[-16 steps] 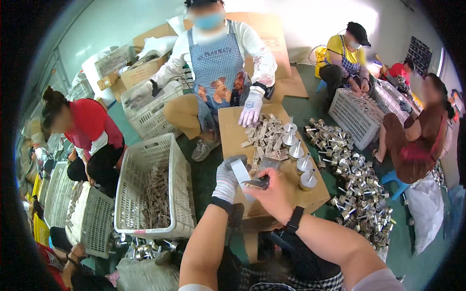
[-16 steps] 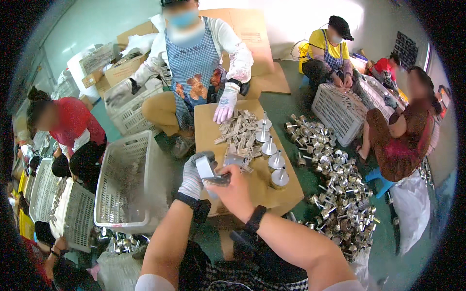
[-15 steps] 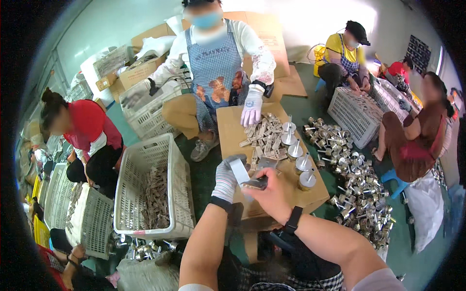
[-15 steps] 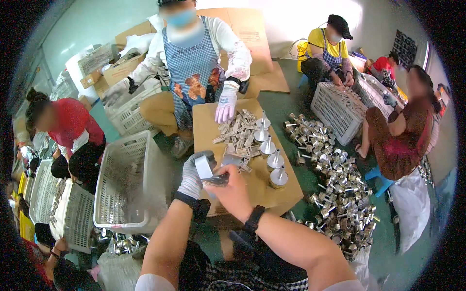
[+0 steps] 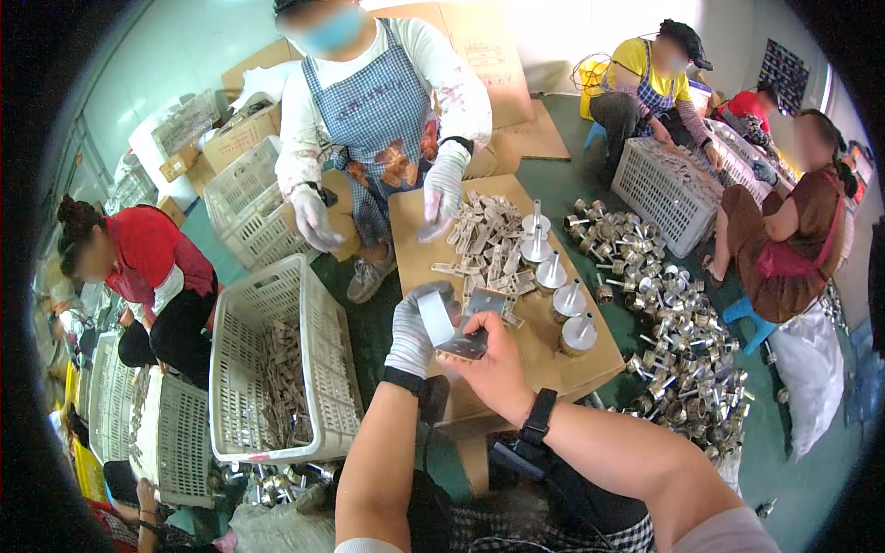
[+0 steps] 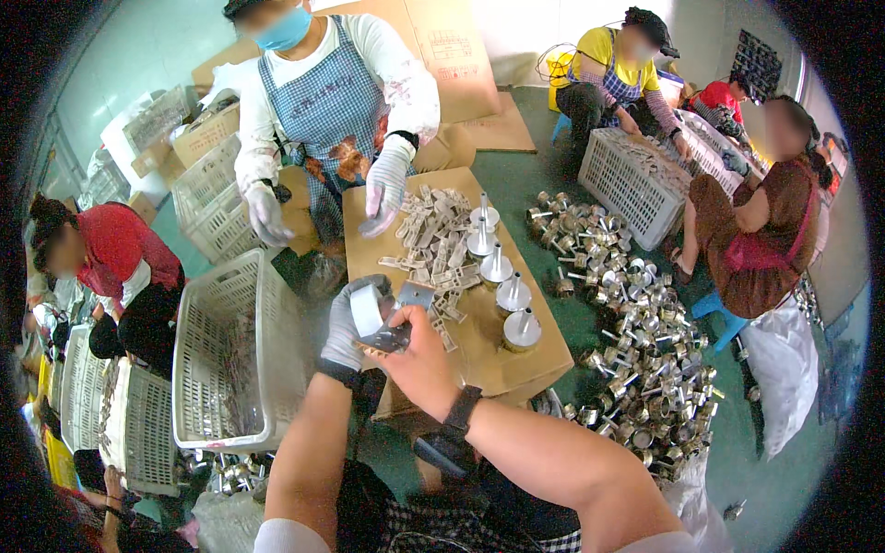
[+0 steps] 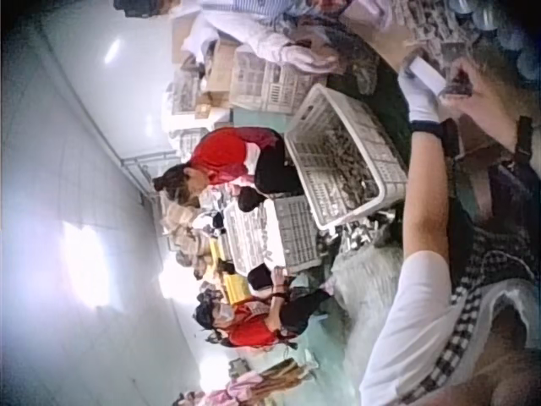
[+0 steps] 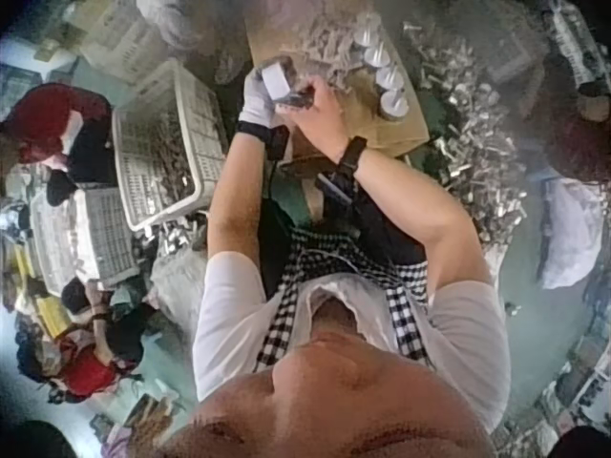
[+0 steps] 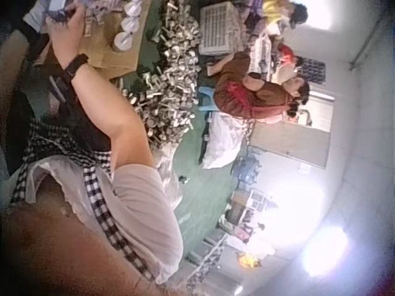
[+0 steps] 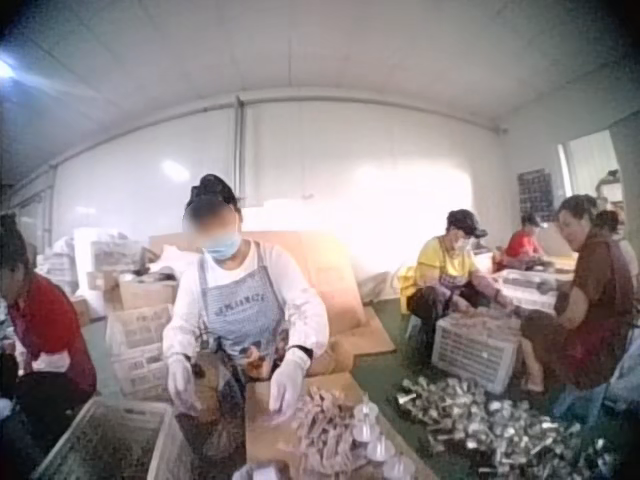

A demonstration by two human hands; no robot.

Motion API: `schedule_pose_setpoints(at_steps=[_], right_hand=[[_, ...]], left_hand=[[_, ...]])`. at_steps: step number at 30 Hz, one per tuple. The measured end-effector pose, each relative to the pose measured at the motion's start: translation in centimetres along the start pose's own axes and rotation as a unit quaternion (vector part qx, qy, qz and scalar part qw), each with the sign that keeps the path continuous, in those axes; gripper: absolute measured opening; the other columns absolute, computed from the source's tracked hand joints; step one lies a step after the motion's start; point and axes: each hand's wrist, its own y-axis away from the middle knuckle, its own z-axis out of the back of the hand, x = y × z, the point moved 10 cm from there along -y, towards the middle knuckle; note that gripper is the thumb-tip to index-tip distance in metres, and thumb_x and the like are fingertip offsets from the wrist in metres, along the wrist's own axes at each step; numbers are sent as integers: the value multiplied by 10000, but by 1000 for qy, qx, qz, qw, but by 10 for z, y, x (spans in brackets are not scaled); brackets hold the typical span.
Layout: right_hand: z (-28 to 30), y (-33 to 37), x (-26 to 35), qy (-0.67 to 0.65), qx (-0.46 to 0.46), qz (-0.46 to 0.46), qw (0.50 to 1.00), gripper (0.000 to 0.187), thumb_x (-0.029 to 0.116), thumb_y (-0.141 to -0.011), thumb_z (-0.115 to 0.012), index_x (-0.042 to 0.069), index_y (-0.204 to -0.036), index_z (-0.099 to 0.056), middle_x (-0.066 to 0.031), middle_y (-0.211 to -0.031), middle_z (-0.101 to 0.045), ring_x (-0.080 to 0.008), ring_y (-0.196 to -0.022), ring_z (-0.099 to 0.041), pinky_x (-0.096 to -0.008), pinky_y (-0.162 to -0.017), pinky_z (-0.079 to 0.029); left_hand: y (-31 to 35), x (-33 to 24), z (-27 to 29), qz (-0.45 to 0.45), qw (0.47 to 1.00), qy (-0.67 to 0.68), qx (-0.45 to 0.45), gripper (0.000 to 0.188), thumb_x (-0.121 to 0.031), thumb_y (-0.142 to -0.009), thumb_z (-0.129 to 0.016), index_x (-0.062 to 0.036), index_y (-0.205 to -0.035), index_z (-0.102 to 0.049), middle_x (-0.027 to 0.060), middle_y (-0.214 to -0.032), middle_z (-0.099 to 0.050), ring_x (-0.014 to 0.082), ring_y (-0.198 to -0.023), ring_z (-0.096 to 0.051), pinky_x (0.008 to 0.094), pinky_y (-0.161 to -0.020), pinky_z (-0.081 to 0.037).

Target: The recorder is using a tape dispenser and handling small metal components to assemble or package items in an industrial setting.

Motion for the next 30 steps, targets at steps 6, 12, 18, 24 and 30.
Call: schedule_pose_setpoints(at_steps=[6, 12, 18, 24, 30], right_hand=[[2, -1, 0, 25, -18, 6, 999, 423, 78, -682, -770, 59, -921, -421, -50, -858, -511, -117, -790, -502, -271, -715, -442], [2, -1, 6, 37, -26, 21, 999, 420, 101, -690, -774, 65, -923, -427, -50, -835, -517, -128, -769, -513, -275, -706, -449], [-5, 1, -17, -8, -1, -36, 999, 458, 100, -682, -789, 82, -943, -412, -24, -870, -513, -91, -795, -501, -251, -707, -444], [-11, 2, -16, -55, 13, -24, 998, 486, 120, -665, -804, 82, -950, -413, -20, -863, -506, -106, -786, -502, -259, -706, -448], [-21, 32, 4, -7, 25, 64, 998, 479, 217, -653, -816, 75, -927, -451, -58, -830, -499, -172, -758, -489, -296, -702, -434]], left_hand=[[-3, 0, -5, 11, 1000, 29, 4, 202, -172, -821, -516, 11, -860, -590, 104, -750, -592, 261, -662, -556, 366, -622, -450], [-6, 2, -9, 15, 994, 96, 58, 202, -188, -867, -477, -11, -907, -568, 109, -779, -591, 255, -677, -565, 367, -647, -466], [8, 7, -2, 0, 1000, 27, 10, 192, -240, -854, -560, -63, -929, -575, 67, -791, -617, 202, -634, -602, 314, -568, -508], [11, 1, -6, 55, 998, 10, 41, 275, -213, -869, -500, 5, -1018, -575, 132, -853, -613, 263, -769, -601, 374, -696, -511], [54, -22, -17, -174, 939, -288, 73, 289, -239, -809, -570, -25, -1001, -594, 115, -903, -608, 239, -804, -596, 347, -714, -500]])
